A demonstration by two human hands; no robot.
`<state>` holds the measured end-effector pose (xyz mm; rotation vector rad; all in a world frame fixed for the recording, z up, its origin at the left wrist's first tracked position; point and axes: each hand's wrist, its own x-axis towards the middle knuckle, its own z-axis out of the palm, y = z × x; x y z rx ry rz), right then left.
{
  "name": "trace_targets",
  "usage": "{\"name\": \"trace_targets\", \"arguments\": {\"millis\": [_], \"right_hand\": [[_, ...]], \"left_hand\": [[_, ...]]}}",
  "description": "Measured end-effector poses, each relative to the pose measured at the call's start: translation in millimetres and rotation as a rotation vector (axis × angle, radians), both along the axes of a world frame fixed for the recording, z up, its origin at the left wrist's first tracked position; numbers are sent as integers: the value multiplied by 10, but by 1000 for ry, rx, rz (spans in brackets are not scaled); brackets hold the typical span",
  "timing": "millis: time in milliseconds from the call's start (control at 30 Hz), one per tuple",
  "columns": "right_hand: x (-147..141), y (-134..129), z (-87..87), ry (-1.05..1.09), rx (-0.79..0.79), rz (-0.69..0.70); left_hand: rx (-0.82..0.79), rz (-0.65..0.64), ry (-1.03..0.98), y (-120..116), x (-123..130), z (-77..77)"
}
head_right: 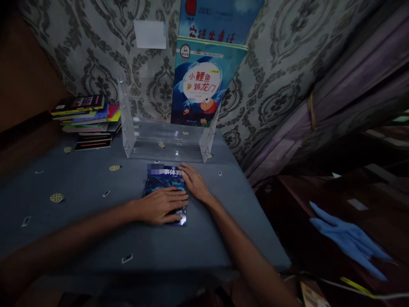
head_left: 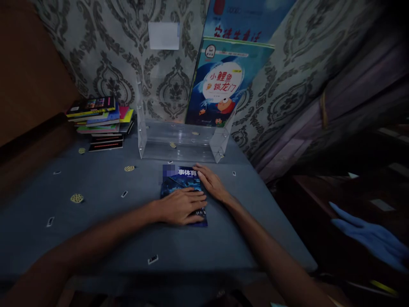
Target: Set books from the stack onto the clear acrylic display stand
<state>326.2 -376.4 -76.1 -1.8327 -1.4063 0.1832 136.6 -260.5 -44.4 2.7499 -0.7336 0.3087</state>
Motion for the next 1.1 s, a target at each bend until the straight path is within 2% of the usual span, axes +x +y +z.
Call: {"name": "trace_targets", "arguments": {"millis": [200, 467, 567, 733, 800, 900, 1000, 1100], "right_hand": [[-32, 2, 32, -29, -26, 6], [-77, -7, 34, -77, -60, -14], [-83, -5, 21, -103, -69, -10], [-95, -2, 24, -147, -101, -17], [-118, 0, 46, -182, -125, -3], [-196, 25, 113, -284, -201, 3], [-340, 106, 216, -394, -274, 11], [-544, 248, 310, -448, -301, 104]], "left_hand": [[-75, -87, 57, -118, -213, -13], [-192, -91, 171, -38, -194, 37], [-203, 16, 168, 149, -131, -6], [-307, 416, 60, 769, -26, -147], [-390, 510, 19, 989, -13, -187], [-491, 541, -2, 1154, -8, -218], [-544, 538, -8, 1167, 0, -233], [-559, 533, 0, 1148, 7, -243]]}}
